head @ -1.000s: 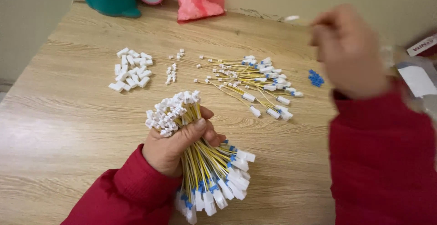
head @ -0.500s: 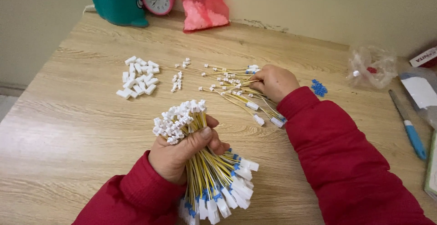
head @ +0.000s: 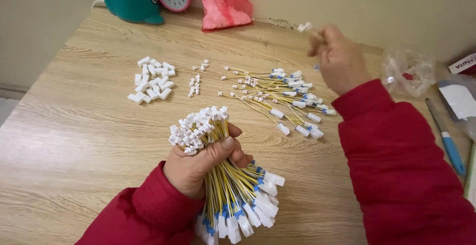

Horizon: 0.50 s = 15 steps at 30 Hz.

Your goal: The person gathers and bundles multiple yellow wires with white and blue connectors on a wooden table. They then place the assembled bundle on the floor and return to the table to pick up a pair of eyeglasses.

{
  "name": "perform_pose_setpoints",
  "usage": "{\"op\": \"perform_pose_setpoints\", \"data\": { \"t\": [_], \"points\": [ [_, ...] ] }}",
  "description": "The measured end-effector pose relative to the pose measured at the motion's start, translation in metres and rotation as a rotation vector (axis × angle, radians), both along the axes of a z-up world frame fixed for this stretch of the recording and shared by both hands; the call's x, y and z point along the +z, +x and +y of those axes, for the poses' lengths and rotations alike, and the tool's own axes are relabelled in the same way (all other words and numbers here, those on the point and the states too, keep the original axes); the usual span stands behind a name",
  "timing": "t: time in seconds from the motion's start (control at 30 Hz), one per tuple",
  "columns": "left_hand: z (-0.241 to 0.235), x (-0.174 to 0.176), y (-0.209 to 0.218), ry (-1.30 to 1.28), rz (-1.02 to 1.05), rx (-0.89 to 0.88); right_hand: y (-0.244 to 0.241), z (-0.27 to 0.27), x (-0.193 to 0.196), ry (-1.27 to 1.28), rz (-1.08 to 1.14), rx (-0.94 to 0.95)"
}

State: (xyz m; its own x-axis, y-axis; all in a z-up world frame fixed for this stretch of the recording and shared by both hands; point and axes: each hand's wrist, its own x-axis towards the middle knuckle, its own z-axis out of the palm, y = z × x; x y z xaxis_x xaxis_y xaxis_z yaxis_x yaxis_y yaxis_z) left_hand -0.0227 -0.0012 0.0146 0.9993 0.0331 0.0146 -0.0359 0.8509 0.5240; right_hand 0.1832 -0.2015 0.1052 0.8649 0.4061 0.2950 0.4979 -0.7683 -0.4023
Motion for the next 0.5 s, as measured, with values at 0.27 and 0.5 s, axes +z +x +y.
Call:
{"op": "perform_pose_setpoints", "data": {
  "t": [0.27, 0.5],
  "points": [
    [0.002, -0.002, 0.001, 0.012, 0.002, 0.016, 0.024, 0.026, -0.049, -0.257, 0.101, 0.130],
    [0.001, 0.003, -0.001, 0.000, 0.021, -0.017, 0.071, 0.008, -0.109, -0.506, -0.026, 0.372]
  ]
}}
